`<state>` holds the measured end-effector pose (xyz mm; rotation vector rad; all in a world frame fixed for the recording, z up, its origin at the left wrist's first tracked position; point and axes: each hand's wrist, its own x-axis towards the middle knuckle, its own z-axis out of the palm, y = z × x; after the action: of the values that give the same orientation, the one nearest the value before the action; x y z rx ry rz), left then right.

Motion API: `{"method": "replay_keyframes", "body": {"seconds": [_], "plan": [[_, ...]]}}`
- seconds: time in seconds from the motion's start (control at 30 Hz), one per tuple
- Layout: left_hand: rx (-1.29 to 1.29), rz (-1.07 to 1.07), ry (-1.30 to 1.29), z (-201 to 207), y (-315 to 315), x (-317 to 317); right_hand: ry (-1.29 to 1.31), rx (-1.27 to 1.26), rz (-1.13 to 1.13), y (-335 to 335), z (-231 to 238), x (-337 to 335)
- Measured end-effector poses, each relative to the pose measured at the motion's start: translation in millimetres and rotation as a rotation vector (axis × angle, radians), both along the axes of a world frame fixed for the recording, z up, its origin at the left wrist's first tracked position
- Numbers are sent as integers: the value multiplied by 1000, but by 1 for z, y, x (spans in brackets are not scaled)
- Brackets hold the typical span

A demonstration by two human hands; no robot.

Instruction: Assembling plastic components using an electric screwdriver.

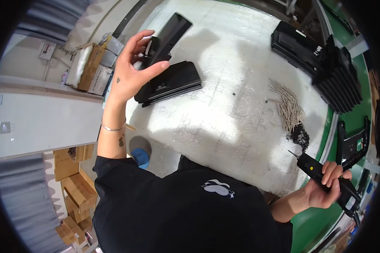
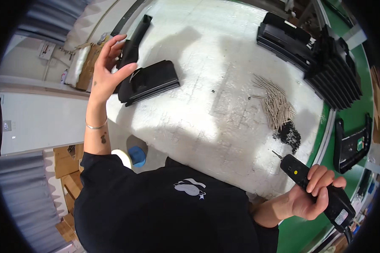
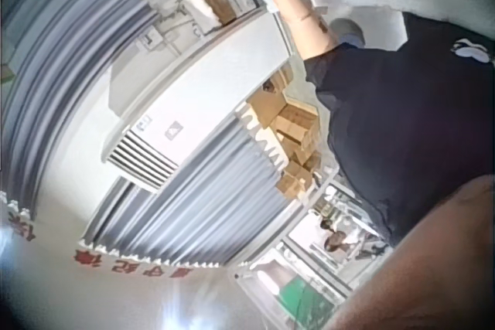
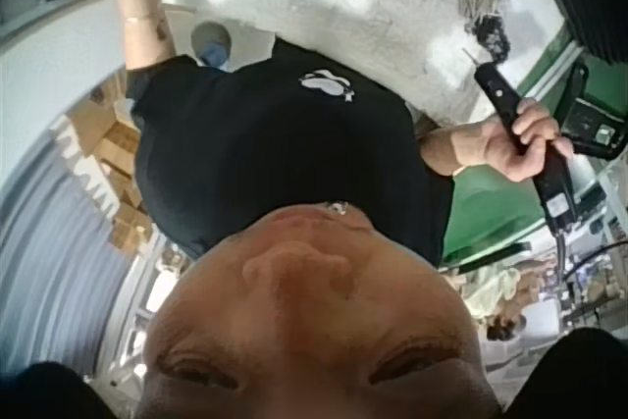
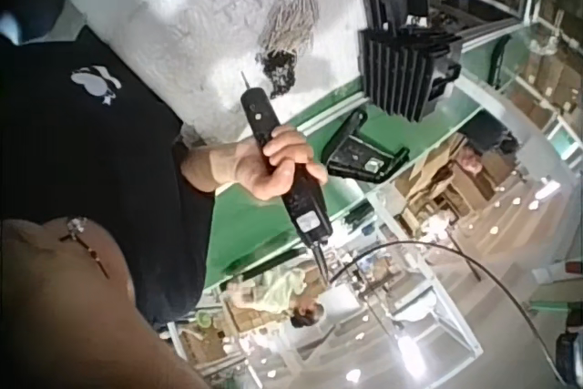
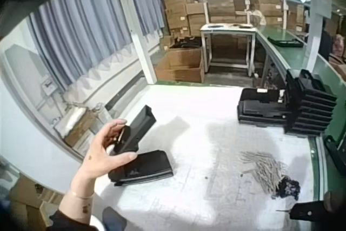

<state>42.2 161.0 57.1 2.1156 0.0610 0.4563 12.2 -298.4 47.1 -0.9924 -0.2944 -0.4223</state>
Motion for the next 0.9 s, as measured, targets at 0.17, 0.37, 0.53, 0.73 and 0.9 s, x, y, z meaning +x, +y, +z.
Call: {"method": "replay_keyframes", "body": {"seconds": [0.17,0.37,0.53,0.73,0.9], "plan": [[550,39,50,-28,28,-14,29,-5,4,9,-4,8],[786,-94,212,-20,7,-37,26,-34,-7,10,-4,1],[756,-61,477,-26,20,-49,53,-15,-3,13,-9,-3],[651,-209,207,-43,19,-21,95,-48,-230,30,6,-13],[-28,-334,538,-25,14,-35,206,20,116,30,-9,-11]]}}
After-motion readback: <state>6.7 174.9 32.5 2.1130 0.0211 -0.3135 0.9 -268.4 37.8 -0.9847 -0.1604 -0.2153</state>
